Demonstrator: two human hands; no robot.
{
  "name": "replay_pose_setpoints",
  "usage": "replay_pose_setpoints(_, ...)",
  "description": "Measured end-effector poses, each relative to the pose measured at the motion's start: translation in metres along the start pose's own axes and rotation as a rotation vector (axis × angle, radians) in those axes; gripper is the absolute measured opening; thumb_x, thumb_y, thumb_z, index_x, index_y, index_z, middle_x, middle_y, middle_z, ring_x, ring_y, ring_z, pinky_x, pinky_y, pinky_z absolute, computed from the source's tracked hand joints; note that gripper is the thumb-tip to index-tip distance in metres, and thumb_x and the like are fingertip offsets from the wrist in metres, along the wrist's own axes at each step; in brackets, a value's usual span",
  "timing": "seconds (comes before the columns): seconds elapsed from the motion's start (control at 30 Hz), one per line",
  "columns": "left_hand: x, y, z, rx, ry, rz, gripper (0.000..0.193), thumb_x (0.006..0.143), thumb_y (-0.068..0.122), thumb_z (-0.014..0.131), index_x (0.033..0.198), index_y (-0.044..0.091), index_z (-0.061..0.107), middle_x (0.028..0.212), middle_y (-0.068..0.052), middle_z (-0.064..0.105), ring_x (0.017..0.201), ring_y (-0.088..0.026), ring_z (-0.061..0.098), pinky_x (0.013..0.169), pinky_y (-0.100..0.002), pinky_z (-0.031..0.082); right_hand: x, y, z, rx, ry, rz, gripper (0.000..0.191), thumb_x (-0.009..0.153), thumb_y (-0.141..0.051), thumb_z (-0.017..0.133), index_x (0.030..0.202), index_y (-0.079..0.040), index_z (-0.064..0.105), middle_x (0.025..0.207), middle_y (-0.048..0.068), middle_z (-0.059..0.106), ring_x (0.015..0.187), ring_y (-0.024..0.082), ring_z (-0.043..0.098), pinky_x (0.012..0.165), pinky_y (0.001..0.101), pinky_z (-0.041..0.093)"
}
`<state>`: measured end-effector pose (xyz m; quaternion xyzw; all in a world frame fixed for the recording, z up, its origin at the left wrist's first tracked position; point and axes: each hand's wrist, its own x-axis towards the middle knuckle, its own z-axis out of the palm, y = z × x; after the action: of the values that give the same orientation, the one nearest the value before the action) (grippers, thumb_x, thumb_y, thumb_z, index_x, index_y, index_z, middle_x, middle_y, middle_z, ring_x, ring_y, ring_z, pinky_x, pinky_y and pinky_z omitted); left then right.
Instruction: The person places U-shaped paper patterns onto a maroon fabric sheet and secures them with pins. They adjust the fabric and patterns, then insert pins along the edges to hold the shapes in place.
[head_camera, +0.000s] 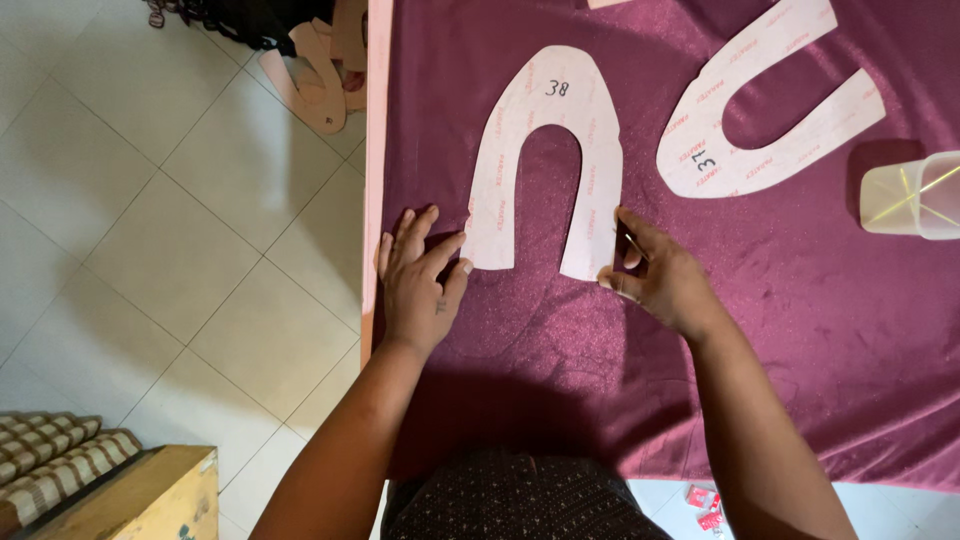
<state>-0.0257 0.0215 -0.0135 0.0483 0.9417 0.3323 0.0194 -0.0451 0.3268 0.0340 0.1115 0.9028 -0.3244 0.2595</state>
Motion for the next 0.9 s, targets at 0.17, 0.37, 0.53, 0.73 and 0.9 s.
replay_pose_setpoints(0.17, 0.001, 0.002, -0.001, 0.015, -0.011, 0.001, 0.034, 0.094, 0.030, 0.067, 0.124, 0.016, 0.075, 0.157, -0.013, 0.047, 0.152, -0.033, 0.030, 0.126, -0.054, 0.012, 0.001, -0.002, -0.001, -0.033, -0.022, 0.030, 0.100, 0.073, -0.030, 0.087, 0.159, -0.018, 0.038, 0.102, 0.009, 0.070, 0.098, 0.022, 0.068, 0.092, 0.0377, 0.058)
replay_pose_setpoints(0.37, 0.002, 0.003, 0.000, 0.015, -0.008, -0.004, 0.034, 0.092, 0.028, 0.067, 0.123, 0.014, 0.075, 0.156, -0.013, 0.048, 0.152, -0.033, 0.032, 0.125, -0.054, 0.013, 0.005, -0.006, -0.004, -0.060, -0.058, 0.031, 0.100, 0.074, -0.029, 0.086, 0.159, -0.021, 0.034, 0.117, 0.009, 0.072, 0.105, 0.022, 0.069, 0.095, 0.0384, 0.057)
replay_pose_setpoints(0.53, 0.002, 0.002, 0.000, 0.013, 0.000, 0.012, 0.035, 0.092, 0.028, 0.067, 0.122, 0.012, 0.075, 0.155, -0.014, 0.049, 0.151, -0.034, 0.032, 0.125, -0.055, 0.013, 0.007, -0.008, -0.006, -0.015, -0.077, 0.016, 0.099, 0.073, -0.026, 0.085, 0.158, -0.021, 0.034, 0.128, 0.009, 0.069, 0.107, 0.022, 0.071, 0.095, 0.0395, 0.057)
replay_pose_setpoints(0.73, 0.003, 0.000, 0.000, -0.002, -0.006, 0.012, 0.034, 0.093, 0.028, 0.067, 0.121, 0.012, 0.075, 0.155, -0.014, 0.048, 0.152, -0.033, 0.032, 0.125, -0.055, 0.011, 0.007, -0.013, -0.006, -0.081, -0.103, 0.037, 0.099, 0.074, -0.033, 0.082, 0.160, -0.025, 0.032, 0.128, 0.010, 0.069, 0.109, 0.024, 0.070, 0.096, 0.0413, 0.059)
replay_pose_setpoints(0.9, 0.003, 0.001, -0.002, -0.009, -0.029, -0.001, 0.033, 0.094, 0.027, 0.066, 0.122, 0.011, 0.075, 0.155, -0.014, 0.048, 0.152, -0.032, 0.031, 0.126, -0.054, 0.010, 0.008, -0.016, -0.007, -0.139, -0.131, 0.123, 0.099, 0.076, -0.033, 0.082, 0.160, -0.031, 0.030, 0.126, 0.011, 0.070, 0.113, 0.024, 0.069, 0.099, 0.0417, 0.058)
